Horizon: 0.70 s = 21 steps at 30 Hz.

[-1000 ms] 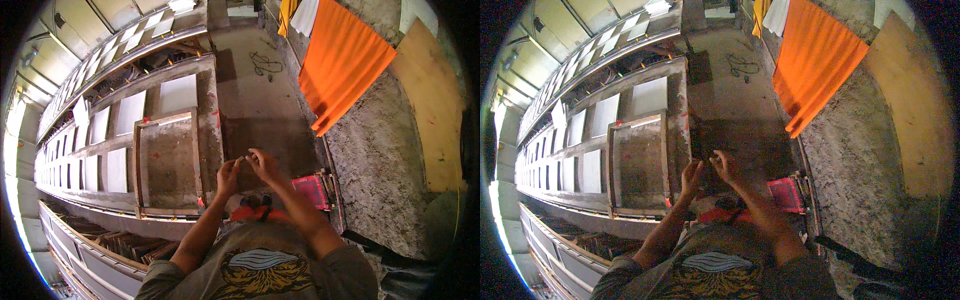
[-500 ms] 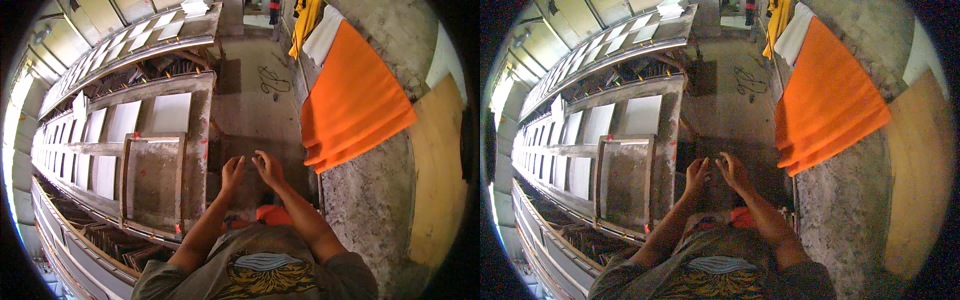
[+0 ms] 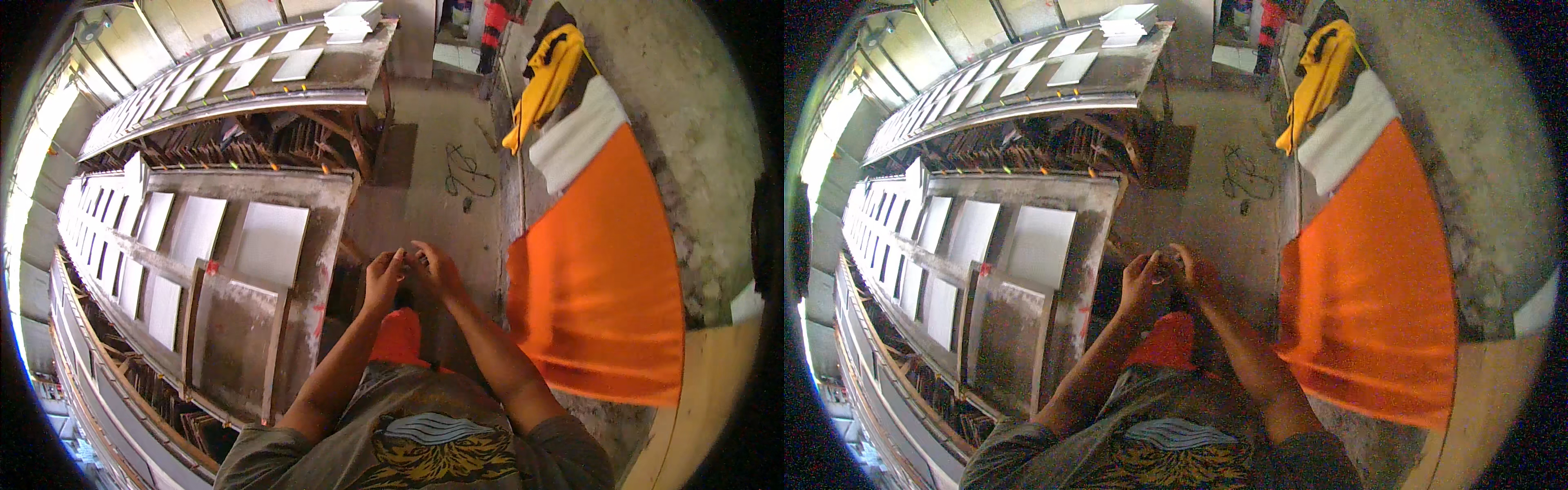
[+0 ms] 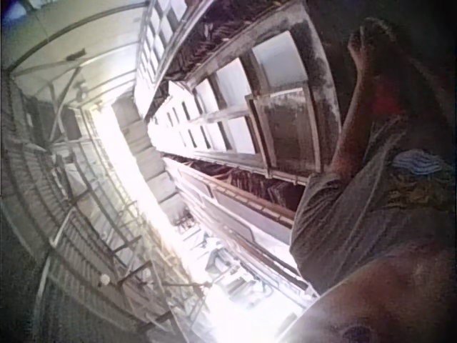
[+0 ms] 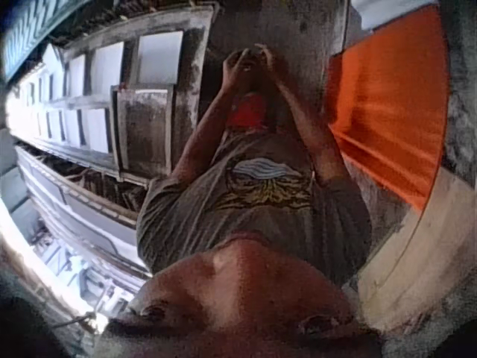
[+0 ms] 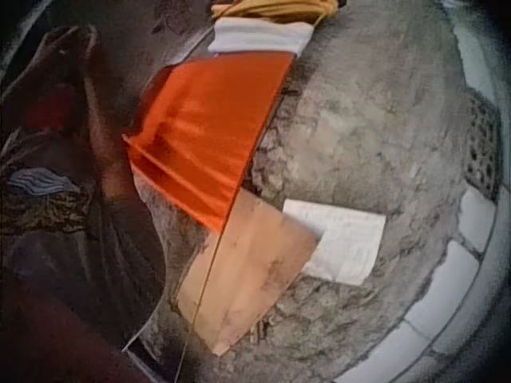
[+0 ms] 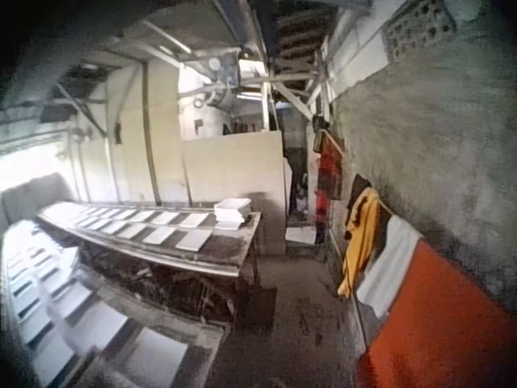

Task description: The person repeatedly places white square tiles into a wooden frame, removes the frame, and stacks the tiles on a nearby rack. The process is repeated multiple times with consistent hand movements and placement.

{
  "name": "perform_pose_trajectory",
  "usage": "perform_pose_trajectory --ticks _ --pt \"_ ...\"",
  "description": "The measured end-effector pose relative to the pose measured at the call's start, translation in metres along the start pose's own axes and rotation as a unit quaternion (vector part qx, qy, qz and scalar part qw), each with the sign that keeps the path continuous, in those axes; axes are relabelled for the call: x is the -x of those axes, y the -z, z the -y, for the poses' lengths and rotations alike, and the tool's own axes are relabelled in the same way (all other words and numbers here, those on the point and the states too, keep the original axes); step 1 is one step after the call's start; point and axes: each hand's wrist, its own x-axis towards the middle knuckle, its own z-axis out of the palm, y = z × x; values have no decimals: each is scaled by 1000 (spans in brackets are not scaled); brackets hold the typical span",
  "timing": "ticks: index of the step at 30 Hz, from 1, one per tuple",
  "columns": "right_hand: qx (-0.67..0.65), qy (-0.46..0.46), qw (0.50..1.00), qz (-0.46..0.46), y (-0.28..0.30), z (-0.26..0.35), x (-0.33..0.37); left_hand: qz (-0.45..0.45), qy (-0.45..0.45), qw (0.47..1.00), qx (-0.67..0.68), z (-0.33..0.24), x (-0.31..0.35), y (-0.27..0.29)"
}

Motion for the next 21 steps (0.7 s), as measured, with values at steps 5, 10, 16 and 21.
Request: perform_pose_trajectory --ticks 5,10,16,21 --pt "30 35 999 -18 7 -30 -112 -13 10 1000 12 -34 -109 -19" --pt "17 -12 1000 10 23 -35 -211 -5 -22 1000 17 -62 -208 -29" --pt "-11 14 1000 13 29 -72 -335 -21 -3 1000 14 -87 -327 -49" --pt "-4 35 999 15 39 -101 -460 -49 -26 998 10 -100 -440 -69"
